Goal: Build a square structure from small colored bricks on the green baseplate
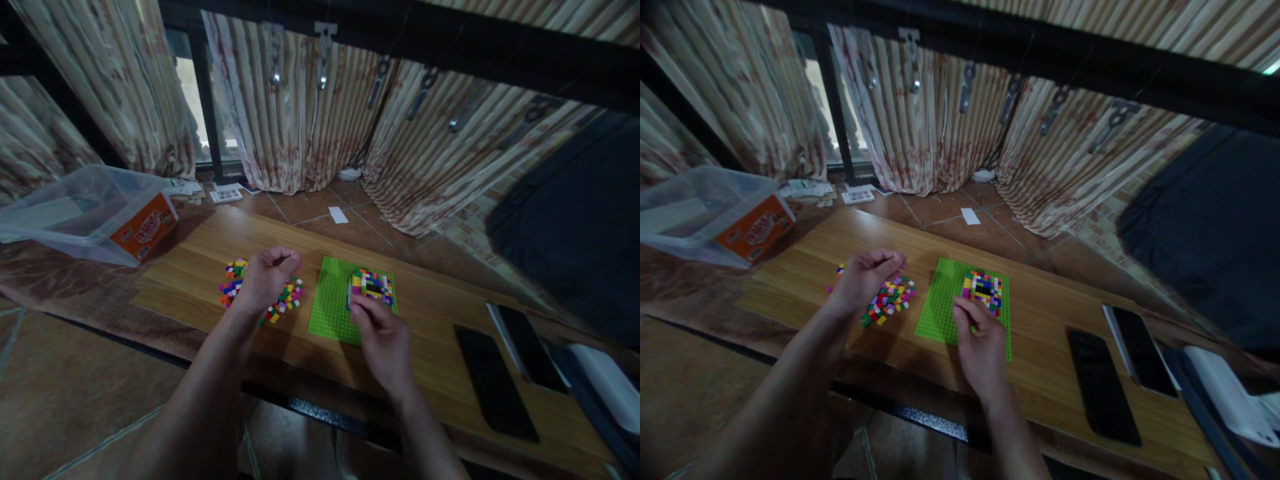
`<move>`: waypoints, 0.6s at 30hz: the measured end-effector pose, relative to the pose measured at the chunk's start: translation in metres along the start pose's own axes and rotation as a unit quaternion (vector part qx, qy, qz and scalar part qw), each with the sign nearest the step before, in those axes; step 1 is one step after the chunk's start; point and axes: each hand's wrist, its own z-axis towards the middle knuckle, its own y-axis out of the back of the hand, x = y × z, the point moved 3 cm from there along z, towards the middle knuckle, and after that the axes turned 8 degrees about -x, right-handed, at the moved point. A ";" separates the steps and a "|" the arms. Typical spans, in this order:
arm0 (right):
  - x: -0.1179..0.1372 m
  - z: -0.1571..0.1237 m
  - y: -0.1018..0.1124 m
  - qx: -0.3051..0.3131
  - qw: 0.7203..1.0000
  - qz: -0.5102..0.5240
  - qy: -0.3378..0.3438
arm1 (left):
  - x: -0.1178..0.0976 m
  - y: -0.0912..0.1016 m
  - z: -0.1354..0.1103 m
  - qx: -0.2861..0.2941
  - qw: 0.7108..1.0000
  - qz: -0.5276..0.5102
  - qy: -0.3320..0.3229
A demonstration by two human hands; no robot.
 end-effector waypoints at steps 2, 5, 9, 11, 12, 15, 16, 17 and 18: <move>-0.013 0.010 0.026 -0.071 0.996 0.031 -0.044 | 0.001 -0.003 0.000 0.003 1.000 0.011 -0.002; -0.030 0.024 0.057 -0.134 0.986 0.035 -0.090 | 0.001 -0.007 -0.001 0.005 1.000 0.018 -0.001; -0.046 0.031 0.076 -0.127 0.984 0.010 -0.123 | 0.001 -0.013 -0.002 0.020 0.999 0.042 -0.012; -0.052 0.030 0.077 -0.106 0.985 0.004 -0.133 | 0.001 -0.015 -0.002 0.026 0.998 0.055 -0.013; -0.054 0.030 0.077 -0.098 0.986 0.006 -0.138 | 0.001 -0.016 -0.002 0.027 0.998 0.058 -0.012; -0.057 0.028 0.072 -0.086 0.984 0.022 -0.153 | 0.003 -0.018 0.000 0.026 0.998 0.061 -0.004; -0.057 0.028 0.070 -0.085 0.984 0.027 -0.155 | 0.004 -0.018 0.000 0.026 0.998 0.063 -0.003; -0.056 0.029 0.068 -0.085 0.983 0.031 -0.157 | 0.005 -0.018 0.001 0.026 0.998 0.065 -0.004; -0.055 0.029 0.066 -0.086 0.983 0.036 -0.157 | 0.005 -0.018 0.001 0.027 0.997 0.068 -0.006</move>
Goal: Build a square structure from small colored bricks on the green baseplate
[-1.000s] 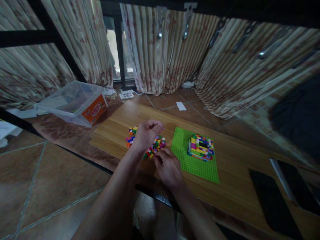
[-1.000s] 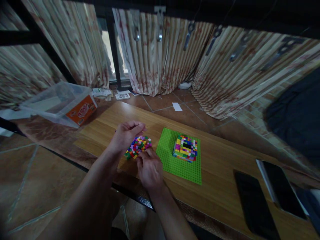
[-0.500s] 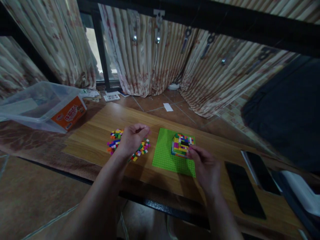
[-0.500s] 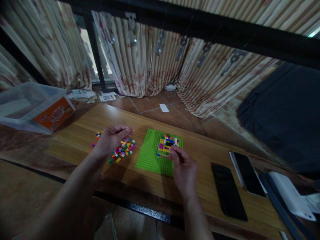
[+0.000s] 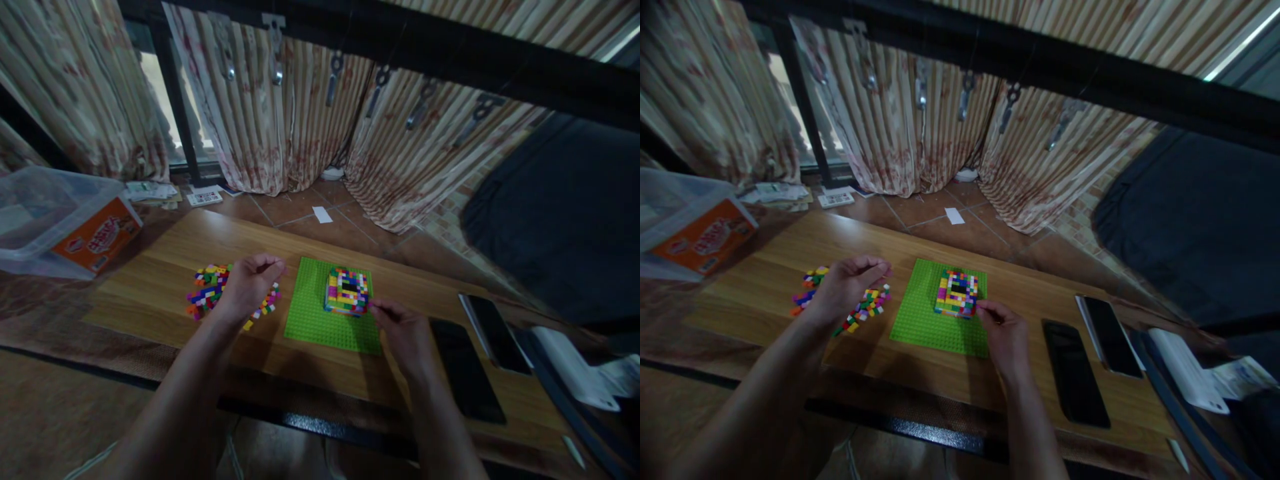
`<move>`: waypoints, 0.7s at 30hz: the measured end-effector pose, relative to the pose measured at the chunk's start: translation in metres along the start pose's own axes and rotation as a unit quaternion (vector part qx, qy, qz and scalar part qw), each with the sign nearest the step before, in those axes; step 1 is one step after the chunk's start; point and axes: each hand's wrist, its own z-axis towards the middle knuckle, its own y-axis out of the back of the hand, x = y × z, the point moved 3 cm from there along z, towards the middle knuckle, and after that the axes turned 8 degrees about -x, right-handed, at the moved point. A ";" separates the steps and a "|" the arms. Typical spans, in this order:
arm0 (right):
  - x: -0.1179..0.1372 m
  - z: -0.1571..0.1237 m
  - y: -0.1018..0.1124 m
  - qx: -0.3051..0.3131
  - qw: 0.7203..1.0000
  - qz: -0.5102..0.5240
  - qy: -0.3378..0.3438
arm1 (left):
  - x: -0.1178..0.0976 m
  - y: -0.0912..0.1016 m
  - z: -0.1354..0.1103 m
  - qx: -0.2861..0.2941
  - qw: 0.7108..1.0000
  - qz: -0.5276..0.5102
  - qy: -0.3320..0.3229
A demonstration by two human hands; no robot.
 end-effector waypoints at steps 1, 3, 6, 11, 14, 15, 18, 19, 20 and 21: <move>0.001 0.000 -0.002 0.000 1.000 0.005 0.000 | 0.000 0.000 0.000 0.000 1.000 0.002 -0.003; 0.003 0.001 -0.005 0.000 1.000 0.011 -0.002 | 0.001 0.000 0.000 0.004 1.000 0.002 -0.009; 0.003 0.002 -0.007 0.000 1.000 0.016 -0.006 | 0.000 0.001 0.000 0.008 1.000 0.003 -0.008; 0.001 0.002 -0.008 -0.003 1.000 0.025 -0.013 | 0.001 0.002 0.000 0.006 1.000 -0.005 0.001; -0.001 0.001 -0.008 -0.005 0.998 0.042 -0.034 | 0.002 0.002 0.001 0.008 1.000 -0.005 -0.004; -0.002 0.001 -0.007 -0.006 0.998 0.050 -0.043 | 0.002 0.002 0.001 0.009 1.000 -0.003 -0.006; -0.004 0.002 -0.007 0.003 0.995 0.071 -0.067 | 0.003 0.002 0.001 0.012 1.000 -0.001 -0.005; -0.005 0.002 -0.007 0.008 0.994 0.077 -0.071 | 0.004 0.001 0.001 0.013 1.000 -0.001 -0.005; -0.005 0.003 -0.007 0.010 0.994 0.081 -0.073 | 0.004 0.001 0.001 0.014 1.000 -0.002 -0.005; -0.006 0.003 -0.006 0.012 0.994 0.084 -0.075 | 0.005 0.001 0.001 0.014 1.000 -0.004 -0.006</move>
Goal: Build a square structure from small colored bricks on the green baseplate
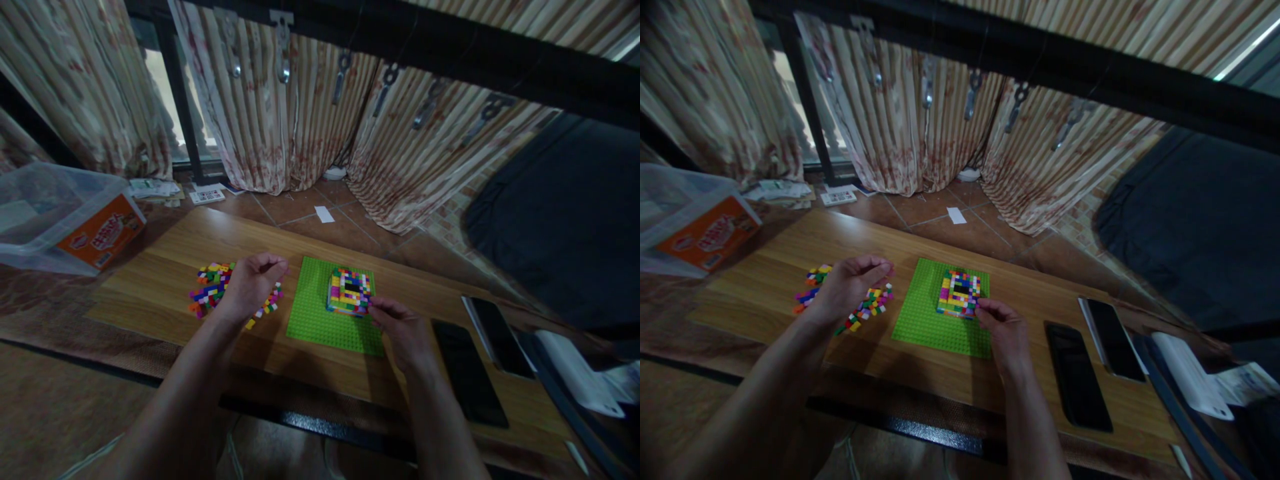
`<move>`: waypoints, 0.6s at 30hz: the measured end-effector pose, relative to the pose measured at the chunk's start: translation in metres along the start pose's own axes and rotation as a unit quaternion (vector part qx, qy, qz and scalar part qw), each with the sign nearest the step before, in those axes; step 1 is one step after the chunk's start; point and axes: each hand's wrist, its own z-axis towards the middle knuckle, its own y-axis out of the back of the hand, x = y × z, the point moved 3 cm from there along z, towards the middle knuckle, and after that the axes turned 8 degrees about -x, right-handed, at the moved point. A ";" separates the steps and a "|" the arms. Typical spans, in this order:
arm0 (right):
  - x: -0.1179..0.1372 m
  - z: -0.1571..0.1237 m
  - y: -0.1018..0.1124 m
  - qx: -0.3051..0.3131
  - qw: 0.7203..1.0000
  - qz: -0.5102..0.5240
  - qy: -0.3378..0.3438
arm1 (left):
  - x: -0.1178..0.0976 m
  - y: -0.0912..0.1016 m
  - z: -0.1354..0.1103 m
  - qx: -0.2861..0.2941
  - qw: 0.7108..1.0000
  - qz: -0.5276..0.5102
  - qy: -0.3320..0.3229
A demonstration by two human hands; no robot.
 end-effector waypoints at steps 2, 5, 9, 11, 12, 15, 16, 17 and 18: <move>0.000 0.001 0.001 0.001 1.000 0.002 0.000 | 0.001 0.000 0.001 -0.001 1.000 0.000 -0.005; -0.001 0.001 0.002 0.009 1.000 0.004 -0.007 | 0.001 0.001 0.001 -0.003 1.000 0.006 -0.005; -0.003 0.003 0.002 0.001 0.999 0.026 -0.021 | -0.001 0.002 0.000 -0.006 1.000 0.013 -0.006; -0.005 0.003 0.001 -0.009 0.999 0.034 -0.035 | -0.002 0.002 -0.001 -0.008 1.000 0.010 -0.006; -0.005 0.003 0.000 -0.014 0.998 0.036 -0.040 | -0.003 0.002 -0.001 -0.009 1.000 0.009 -0.005; -0.006 0.004 -0.002 -0.022 0.998 0.024 -0.045 | -0.003 0.001 -0.001 -0.005 1.000 0.007 -0.001; -0.006 0.004 -0.003 -0.023 0.999 0.017 -0.042 | -0.003 0.001 -0.001 -0.003 1.000 0.007 0.002; -0.006 0.004 -0.003 -0.023 0.999 0.010 -0.040 | -0.003 0.001 -0.001 -0.002 1.000 0.007 0.005; -0.006 0.004 -0.004 -0.024 0.999 0.005 -0.039 | -0.003 0.001 -0.001 -0.001 1.000 0.006 0.008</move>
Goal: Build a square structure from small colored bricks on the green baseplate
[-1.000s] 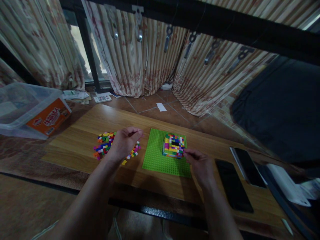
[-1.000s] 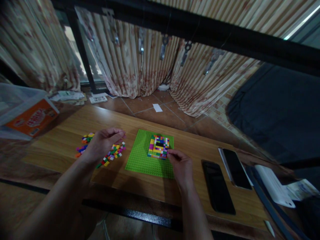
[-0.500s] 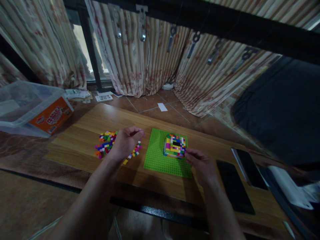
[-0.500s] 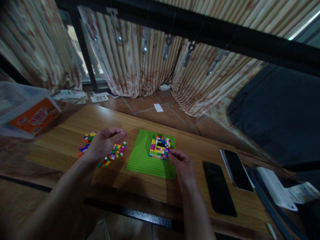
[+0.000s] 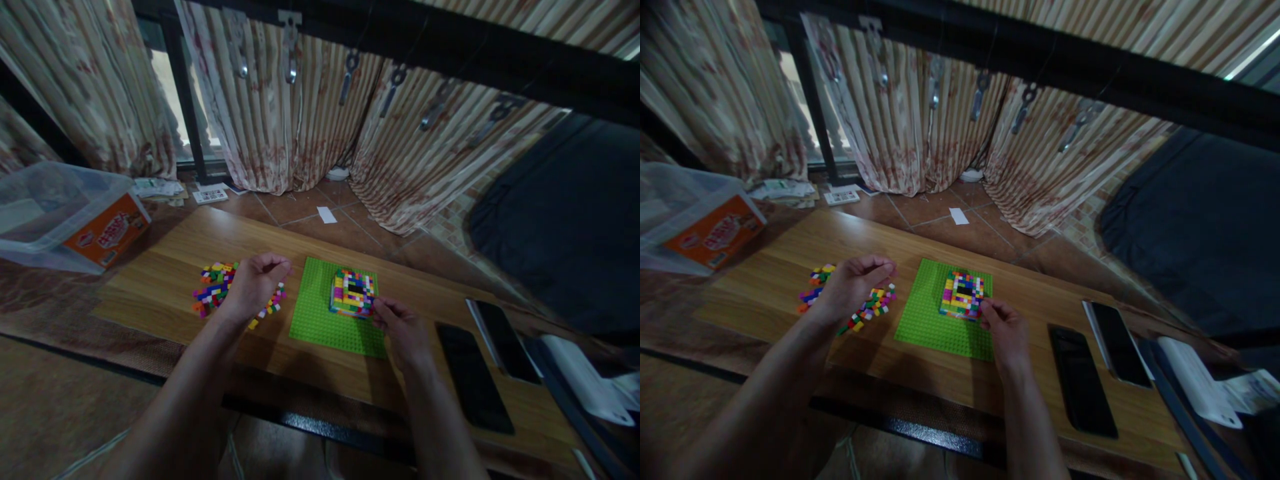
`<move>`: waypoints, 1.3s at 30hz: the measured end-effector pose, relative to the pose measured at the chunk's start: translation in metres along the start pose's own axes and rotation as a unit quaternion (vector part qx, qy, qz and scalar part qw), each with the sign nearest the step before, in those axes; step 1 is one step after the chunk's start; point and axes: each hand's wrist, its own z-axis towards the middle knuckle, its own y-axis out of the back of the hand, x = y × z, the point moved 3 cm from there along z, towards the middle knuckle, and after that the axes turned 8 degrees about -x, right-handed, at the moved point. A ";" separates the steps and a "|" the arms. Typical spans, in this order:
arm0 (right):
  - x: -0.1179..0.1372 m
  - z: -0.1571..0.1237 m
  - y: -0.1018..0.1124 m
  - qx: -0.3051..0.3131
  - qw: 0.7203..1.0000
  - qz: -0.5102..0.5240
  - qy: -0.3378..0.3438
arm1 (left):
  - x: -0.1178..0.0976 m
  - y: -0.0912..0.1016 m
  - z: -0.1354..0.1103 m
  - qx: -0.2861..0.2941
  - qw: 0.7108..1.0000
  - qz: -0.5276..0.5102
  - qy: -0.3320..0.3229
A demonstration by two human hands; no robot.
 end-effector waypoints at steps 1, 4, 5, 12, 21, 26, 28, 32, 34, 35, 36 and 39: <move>0.000 0.000 -0.001 -0.003 1.000 -0.003 0.001 | 0.000 0.000 0.000 -0.002 1.000 -0.001 0.001; -0.001 -0.001 -0.002 -0.013 1.000 -0.001 0.001 | 0.000 0.000 0.000 -0.002 1.000 -0.002 0.001; -0.001 -0.001 -0.003 -0.015 1.000 0.000 0.001 | 0.001 0.000 0.000 0.000 1.000 -0.001 0.002; -0.003 -0.002 -0.005 -0.031 0.999 -0.029 0.020 | 0.005 0.003 0.003 -0.015 0.999 0.023 -0.025; -0.003 -0.002 -0.003 -0.021 0.999 -0.036 0.003 | 0.005 0.024 0.003 0.056 0.921 0.364 -0.128; 0.006 -0.002 0.005 -0.066 0.997 -0.016 0.023 | 0.010 0.012 -0.003 0.117 0.864 0.455 -0.179; 0.009 -0.002 0.005 -0.073 0.997 -0.019 0.027 | 0.011 0.005 -0.006 0.126 0.846 0.478 -0.198; 0.013 -0.007 0.001 -0.059 0.996 -0.051 0.054 | 0.013 -0.005 -0.009 0.129 0.822 0.513 -0.211; 0.014 -0.009 -0.002 -0.053 0.995 -0.058 0.066 | 0.014 -0.008 -0.009 0.130 0.815 0.526 -0.206; 0.014 -0.009 -0.002 -0.052 0.995 -0.057 0.069 | 0.014 -0.009 -0.009 0.127 0.813 0.531 -0.202; 0.014 -0.010 -0.003 -0.049 0.995 -0.054 0.069 | 0.014 -0.009 -0.009 0.123 0.813 0.534 -0.198; 0.014 -0.009 -0.003 -0.035 0.995 -0.055 0.073 | 0.014 -0.009 -0.009 0.113 0.815 0.535 -0.193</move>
